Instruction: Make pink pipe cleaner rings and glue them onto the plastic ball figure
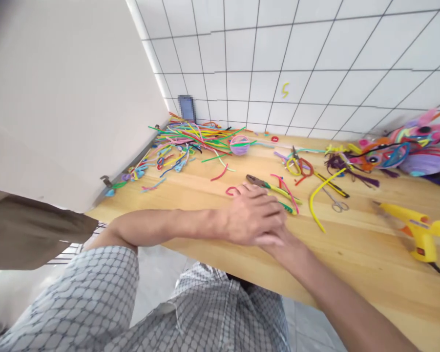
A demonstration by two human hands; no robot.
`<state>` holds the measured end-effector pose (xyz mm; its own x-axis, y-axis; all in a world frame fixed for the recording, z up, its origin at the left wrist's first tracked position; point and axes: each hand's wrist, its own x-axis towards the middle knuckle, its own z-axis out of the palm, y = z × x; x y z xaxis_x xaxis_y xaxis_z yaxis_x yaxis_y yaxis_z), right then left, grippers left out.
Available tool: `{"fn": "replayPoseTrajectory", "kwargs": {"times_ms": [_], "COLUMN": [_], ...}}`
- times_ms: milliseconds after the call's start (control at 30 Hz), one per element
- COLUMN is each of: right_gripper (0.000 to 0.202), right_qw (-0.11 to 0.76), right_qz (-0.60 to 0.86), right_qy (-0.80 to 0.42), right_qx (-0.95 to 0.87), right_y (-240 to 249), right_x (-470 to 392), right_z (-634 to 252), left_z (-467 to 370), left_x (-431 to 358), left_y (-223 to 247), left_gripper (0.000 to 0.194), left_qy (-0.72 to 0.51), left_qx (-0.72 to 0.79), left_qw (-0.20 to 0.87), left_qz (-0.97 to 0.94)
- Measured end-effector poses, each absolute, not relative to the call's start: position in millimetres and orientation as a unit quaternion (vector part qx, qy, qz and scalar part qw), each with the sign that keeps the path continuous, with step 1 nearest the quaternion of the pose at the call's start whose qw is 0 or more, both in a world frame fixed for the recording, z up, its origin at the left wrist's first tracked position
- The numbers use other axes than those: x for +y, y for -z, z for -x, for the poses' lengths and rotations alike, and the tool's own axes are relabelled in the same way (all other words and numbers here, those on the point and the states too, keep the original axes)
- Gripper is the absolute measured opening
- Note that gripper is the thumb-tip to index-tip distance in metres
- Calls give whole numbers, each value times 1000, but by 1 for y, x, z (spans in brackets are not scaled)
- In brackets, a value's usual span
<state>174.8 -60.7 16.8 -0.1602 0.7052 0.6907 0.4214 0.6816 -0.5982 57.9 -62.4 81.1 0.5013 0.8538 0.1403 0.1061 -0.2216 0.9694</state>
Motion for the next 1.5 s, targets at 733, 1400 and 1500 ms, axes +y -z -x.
{"fn": "replayPoseTrajectory", "kwargs": {"times_ms": [733, 1400, 1500], "right_gripper": [43, 26, 25], "right_qw": [449, 587, 610], "right_qz": [398, 450, 461], "right_qy": [-433, -424, -421], "right_qx": [-673, -522, -487], "right_y": [-45, -14, -9], "right_x": [-39, -22, -15], "right_z": [-221, -238, -239], "left_z": [22, -45, -47], "left_x": [-25, -17, -13], "left_y": [-78, -51, -47], "left_gripper": [55, 27, 38], "left_qy": [-353, -426, -445], "left_qx": [316, 384, 337], "left_qw": [735, 775, 772], "left_qz": [-485, -265, -305]}}
